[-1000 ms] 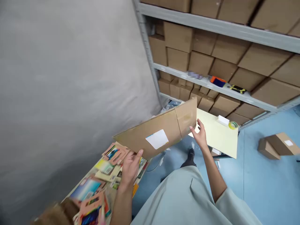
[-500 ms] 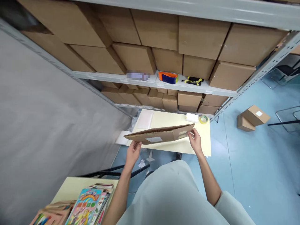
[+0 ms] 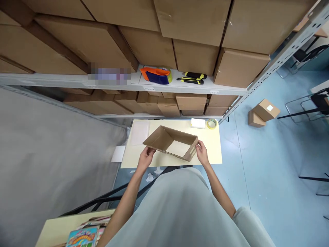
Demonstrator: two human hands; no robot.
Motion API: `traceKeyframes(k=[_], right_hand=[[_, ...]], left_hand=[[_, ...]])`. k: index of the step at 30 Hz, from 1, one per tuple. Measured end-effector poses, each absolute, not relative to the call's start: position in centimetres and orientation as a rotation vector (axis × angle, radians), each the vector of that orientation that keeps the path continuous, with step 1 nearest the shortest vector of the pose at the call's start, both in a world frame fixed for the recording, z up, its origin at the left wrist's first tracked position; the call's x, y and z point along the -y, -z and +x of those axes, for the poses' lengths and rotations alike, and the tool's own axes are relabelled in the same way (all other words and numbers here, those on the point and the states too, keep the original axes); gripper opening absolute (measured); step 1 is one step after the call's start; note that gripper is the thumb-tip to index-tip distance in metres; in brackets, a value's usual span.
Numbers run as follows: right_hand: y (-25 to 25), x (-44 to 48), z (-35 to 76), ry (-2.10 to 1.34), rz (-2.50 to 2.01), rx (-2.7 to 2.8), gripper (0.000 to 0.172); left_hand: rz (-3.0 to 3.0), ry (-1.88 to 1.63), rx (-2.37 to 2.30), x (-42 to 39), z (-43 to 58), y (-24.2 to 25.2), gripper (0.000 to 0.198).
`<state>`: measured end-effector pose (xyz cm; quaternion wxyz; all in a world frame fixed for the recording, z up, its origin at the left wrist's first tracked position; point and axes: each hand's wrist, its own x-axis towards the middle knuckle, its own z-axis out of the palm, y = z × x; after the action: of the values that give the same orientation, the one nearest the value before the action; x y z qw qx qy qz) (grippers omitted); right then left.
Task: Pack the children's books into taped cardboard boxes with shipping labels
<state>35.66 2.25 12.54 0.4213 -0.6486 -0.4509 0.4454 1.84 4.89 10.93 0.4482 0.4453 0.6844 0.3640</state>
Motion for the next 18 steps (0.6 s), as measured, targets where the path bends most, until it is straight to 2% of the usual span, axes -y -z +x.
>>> traceKeyframes(k=[5, 10, 15, 18], right_hand=[[-13.5, -1.3, 35.7, -1.073, -1.759, 1.029, 0.064], [-17.0, 1.0, 34.5, -1.168, -1.792, 0.875, 0.075], [-19.5, 1.1, 31.6, -1.105, -1.868, 0.804, 0.073], [-20.6, 0.6, 30.6, -1.067, -1.931, 0.848, 0.06]], left_hand=[[1.075, -0.866, -1.744, -4.5, 1.0, -12.6, 0.036], [1.207, -0.864, -1.617, -5.2, -0.9, -17.3, 0.043], [1.505, -0.623, -1.533, -7.0, -0.4, -21.7, 0.048], [1.749, -0.425, -1.58, -8.1, 0.5, -22.7, 0.034]])
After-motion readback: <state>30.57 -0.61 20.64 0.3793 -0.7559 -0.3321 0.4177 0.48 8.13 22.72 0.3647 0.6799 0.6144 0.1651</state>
